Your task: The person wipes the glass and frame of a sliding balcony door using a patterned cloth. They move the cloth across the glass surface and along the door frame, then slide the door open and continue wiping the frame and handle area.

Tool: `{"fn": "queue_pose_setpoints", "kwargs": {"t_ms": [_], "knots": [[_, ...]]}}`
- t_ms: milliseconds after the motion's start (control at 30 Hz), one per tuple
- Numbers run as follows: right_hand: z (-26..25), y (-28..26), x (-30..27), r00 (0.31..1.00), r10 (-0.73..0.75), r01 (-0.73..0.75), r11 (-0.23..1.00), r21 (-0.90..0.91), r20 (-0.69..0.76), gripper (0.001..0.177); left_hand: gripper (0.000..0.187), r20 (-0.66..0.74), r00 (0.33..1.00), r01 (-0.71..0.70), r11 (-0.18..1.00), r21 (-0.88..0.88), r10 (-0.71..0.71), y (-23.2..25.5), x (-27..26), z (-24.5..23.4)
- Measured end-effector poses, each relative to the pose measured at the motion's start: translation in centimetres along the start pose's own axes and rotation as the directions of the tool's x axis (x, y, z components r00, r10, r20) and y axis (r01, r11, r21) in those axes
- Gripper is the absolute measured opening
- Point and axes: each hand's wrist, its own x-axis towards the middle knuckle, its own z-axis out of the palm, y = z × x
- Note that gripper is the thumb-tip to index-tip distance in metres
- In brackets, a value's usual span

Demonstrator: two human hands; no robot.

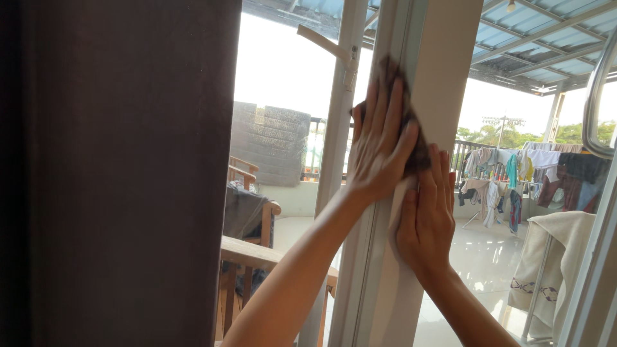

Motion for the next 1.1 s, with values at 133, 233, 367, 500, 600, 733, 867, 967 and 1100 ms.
{"fn": "queue_pose_setpoints", "kwargs": {"t_ms": [133, 233, 367, 500, 600, 733, 867, 967, 1100], "knots": [[-0.1, -0.2, -0.2, 0.999, -0.033, 0.033, 0.999, -0.008, -0.025, 0.047, 0.072, 0.119, 0.992, 0.048, 0.997, -0.063, -0.040, 2.4, -8.4, -2.5], [-0.3, -0.2, -0.2, 1.000, -0.007, 0.006, 1.000, 0.017, 0.011, 0.049, 0.072, 0.250, 0.961, 0.136, 0.988, -0.069, -0.115, 4.8, -14.5, -4.7], [-0.3, 0.0, -0.1, 1.000, 0.013, -0.014, 0.999, 0.041, 0.011, 0.048, 0.075, 0.294, 0.949, 0.127, 0.992, -0.013, -0.117, 4.8, -14.6, -5.3], [-0.3, 0.0, -0.2, 1.000, 0.020, -0.019, 0.996, 0.084, -0.005, 0.047, 0.057, 0.213, 0.977, -0.042, 0.953, 0.298, -0.023, 2.0, -6.1, -2.2], [-0.5, 0.0, -0.2, 1.000, 0.007, -0.005, 0.995, 0.103, -0.026, 0.045, 0.064, 0.094, 0.996, -0.018, 0.976, 0.219, -0.003, 0.4, -1.2, 0.0], [-0.8, -0.1, -0.1, 0.998, 0.005, 0.006, 0.984, 0.176, -0.060, 0.045, 0.070, 0.065, 0.998, 0.016, 0.998, 0.058, -0.020, 0.4, -2.6, -0.2], [-0.9, 0.0, -0.4, 0.998, 0.012, 0.001, 0.979, 0.205, -0.059, 0.044, 0.073, 0.098, 0.990, 0.105, 0.994, -0.017, -0.103, 3.1, -11.0, -2.3], [-0.7, 0.1, -0.3, 0.999, 0.000, 0.009, 0.984, 0.176, -0.054, 0.044, 0.074, 0.219, 0.960, 0.188, 0.981, -0.049, -0.173, 5.8, -19.9, -4.8], [-0.5, -0.2, -0.3, 0.999, 0.000, 0.008, 0.989, 0.149, -0.054, 0.043, 0.076, 0.332, 0.931, 0.168, 0.986, -0.016, -0.154, 6.4, -24.6, -6.2]]}}
